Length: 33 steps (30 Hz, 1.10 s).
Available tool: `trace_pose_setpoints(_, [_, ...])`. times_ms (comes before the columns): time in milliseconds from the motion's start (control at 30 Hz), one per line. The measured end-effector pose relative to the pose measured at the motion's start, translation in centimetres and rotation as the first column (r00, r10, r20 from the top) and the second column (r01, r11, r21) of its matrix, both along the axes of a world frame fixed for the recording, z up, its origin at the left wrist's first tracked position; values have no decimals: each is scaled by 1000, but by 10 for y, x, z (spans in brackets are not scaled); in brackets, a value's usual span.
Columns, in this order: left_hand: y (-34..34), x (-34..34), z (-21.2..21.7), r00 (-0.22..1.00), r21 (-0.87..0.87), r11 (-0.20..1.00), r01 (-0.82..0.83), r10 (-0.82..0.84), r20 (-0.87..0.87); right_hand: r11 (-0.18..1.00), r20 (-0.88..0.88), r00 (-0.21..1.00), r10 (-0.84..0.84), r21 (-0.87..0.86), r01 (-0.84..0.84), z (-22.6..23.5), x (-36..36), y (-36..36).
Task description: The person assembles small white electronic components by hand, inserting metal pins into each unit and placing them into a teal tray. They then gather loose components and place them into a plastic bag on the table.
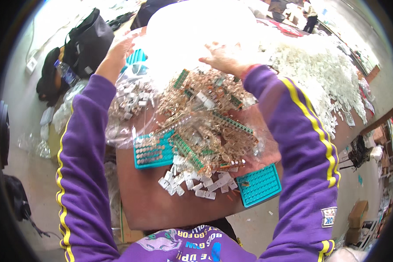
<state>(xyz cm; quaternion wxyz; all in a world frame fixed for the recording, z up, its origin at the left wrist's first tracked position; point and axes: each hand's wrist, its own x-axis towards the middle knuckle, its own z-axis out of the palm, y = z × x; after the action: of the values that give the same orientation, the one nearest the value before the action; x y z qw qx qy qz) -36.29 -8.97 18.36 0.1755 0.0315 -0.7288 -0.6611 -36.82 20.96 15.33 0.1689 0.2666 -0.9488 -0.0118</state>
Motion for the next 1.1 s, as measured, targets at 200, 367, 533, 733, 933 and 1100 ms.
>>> trace_pose_setpoints(200, [-19,166,29,958,-179,978,104,-147,-245,808,-13,939,342,-507,-302,68,155,36])
trace_pose_setpoints(367, [-2,302,3,914,19,999,36,-25,-405,500,-229,881,415,-751,-431,81,314,47])
trace_pose_setpoints(533, [53,379,-46,941,219,975,-46,116,-319,282,-359,791,496,-795,-538,74,377,52])
trace_pose_setpoints(733, [54,429,-24,726,-135,989,-61,-49,-686,194,-518,708,481,-724,-662,69,396,58])
trace_pose_setpoints(933, [47,435,-24,798,-98,995,-18,-44,-601,139,-658,637,402,-644,-753,77,405,73])
trace_pose_setpoints(1100, [48,403,-51,923,-138,990,16,-68,-379,141,-714,616,331,-608,-781,75,413,84])
